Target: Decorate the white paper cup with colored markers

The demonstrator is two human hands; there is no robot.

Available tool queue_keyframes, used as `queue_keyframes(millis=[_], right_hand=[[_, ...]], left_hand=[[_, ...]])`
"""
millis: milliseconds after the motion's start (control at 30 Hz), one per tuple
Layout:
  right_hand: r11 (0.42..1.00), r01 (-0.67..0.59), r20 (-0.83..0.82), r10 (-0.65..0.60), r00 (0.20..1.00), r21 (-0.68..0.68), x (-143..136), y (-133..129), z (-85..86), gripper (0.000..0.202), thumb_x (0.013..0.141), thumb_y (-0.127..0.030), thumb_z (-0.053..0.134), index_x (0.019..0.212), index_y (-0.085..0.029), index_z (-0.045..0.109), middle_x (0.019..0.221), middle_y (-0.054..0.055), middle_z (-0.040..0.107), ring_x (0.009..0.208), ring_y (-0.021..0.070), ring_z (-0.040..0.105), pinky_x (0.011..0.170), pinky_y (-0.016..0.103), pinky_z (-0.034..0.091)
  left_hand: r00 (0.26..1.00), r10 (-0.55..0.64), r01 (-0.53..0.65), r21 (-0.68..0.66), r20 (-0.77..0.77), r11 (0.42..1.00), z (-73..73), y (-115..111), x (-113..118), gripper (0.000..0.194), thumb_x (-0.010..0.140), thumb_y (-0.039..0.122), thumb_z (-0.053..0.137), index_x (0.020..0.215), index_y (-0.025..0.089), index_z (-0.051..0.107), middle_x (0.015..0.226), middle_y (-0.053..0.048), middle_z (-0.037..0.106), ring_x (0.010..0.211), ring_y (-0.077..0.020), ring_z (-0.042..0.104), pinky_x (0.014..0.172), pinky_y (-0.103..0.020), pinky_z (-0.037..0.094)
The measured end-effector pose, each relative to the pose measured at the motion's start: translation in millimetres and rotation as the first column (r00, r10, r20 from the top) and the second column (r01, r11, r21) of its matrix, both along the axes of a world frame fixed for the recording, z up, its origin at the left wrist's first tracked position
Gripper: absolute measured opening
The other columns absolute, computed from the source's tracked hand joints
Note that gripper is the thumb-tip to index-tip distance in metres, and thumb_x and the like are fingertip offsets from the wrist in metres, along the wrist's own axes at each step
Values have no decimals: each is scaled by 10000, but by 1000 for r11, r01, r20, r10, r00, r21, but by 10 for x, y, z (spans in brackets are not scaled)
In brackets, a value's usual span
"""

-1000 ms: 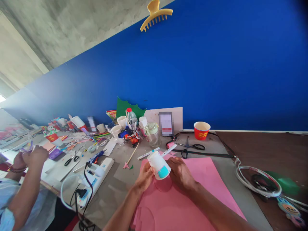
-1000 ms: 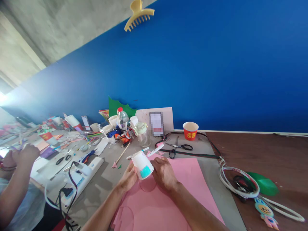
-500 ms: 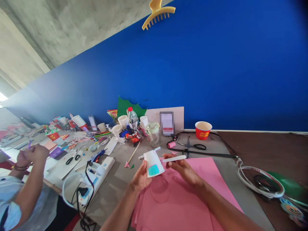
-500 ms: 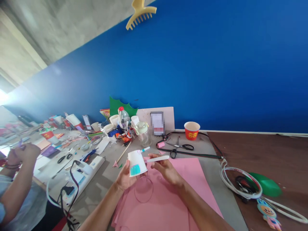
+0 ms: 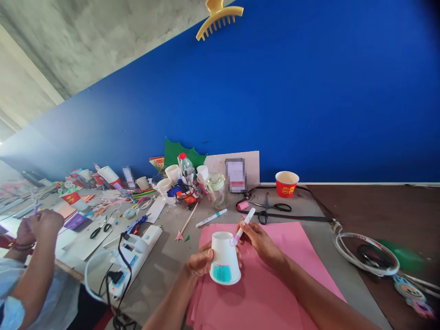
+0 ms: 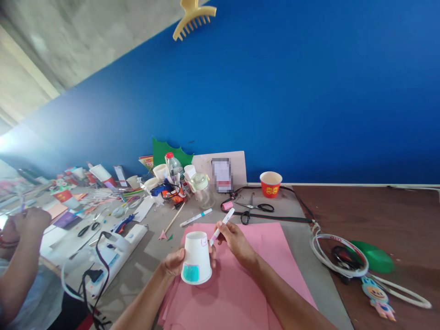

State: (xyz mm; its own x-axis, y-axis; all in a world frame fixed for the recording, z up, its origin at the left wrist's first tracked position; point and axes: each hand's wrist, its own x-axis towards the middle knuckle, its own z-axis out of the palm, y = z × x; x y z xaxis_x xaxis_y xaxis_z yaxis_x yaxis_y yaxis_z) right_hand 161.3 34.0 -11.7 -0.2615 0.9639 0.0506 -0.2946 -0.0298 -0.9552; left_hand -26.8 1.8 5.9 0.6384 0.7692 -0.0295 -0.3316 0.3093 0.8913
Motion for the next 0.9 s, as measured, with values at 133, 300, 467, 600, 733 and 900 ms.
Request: queue_keyframes(millis=[133, 300, 467, 600, 733, 900], right_hand=[[995, 67, 147, -77, 986, 69, 0, 46, -18, 569, 744, -743, 566, 579, -202, 504, 504, -37, 467, 475, 112, 430, 490, 255, 360], [993, 86, 179, -100, 979, 85, -71, -3, -23, 503, 736, -658, 644, 593, -201, 490, 522, -46, 444, 487, 103, 385, 481, 253, 312], [998, 18, 232, -31, 972, 61, -99, -104, -10, 478, 800, -649, 574, 661, -204, 468, 550, -42, 458, 508, 116, 418, 482, 259, 329], [997, -37, 215, 21, 976, 71, -121, -145, -30, 473, 839, -655, 529, 699, -206, 481, 564, -31, 507, 514, 126, 452, 491, 264, 358], [998, 11, 132, -18, 991, 57, -86, -73, -6, 510, 777, -689, 591, 658, -194, 550, 552, -7, 545, 518, 142, 478, 503, 279, 381], [946, 325, -20, -324, 946, 20, 376, 258, 97, 516, 791, -733, 506, 688, -228, 544, 505, -48, 439, 480, 135, 421, 514, 287, 396]], left_hand=[[993, -95, 97, 24, -74, 995, 10, -34, -2, 817, 598, 679, 750, 1178, 112, 651, 1110, -220, 676, 1087, -422, 624, 884, -473, 486], [970, -146, 163, 77, -192, 984, -33, -42, -7, 793, 649, 674, 724, 1162, 73, 664, 1010, -203, 698, 976, -374, 660, 770, -371, 485], [970, -130, 147, 68, -206, 987, -7, -49, 28, 697, 655, 668, 724, 1049, 93, 717, 881, -153, 705, 825, -308, 673, 636, -310, 451], [967, -153, 161, 26, -203, 987, -10, -14, 40, 690, 621, 665, 741, 1013, 98, 720, 853, -144, 708, 738, -265, 662, 594, -288, 418], [975, -152, 153, -10, -161, 988, -65, -8, -4, 749, 594, 673, 747, 1064, 92, 698, 816, -138, 711, 696, -240, 665, 558, -262, 411], [965, -233, 224, -87, -121, 971, -205, -61, -61, 776, 535, 631, 808, 1092, 103, 692, 892, -153, 730, 770, -287, 702, 604, -284, 478]])
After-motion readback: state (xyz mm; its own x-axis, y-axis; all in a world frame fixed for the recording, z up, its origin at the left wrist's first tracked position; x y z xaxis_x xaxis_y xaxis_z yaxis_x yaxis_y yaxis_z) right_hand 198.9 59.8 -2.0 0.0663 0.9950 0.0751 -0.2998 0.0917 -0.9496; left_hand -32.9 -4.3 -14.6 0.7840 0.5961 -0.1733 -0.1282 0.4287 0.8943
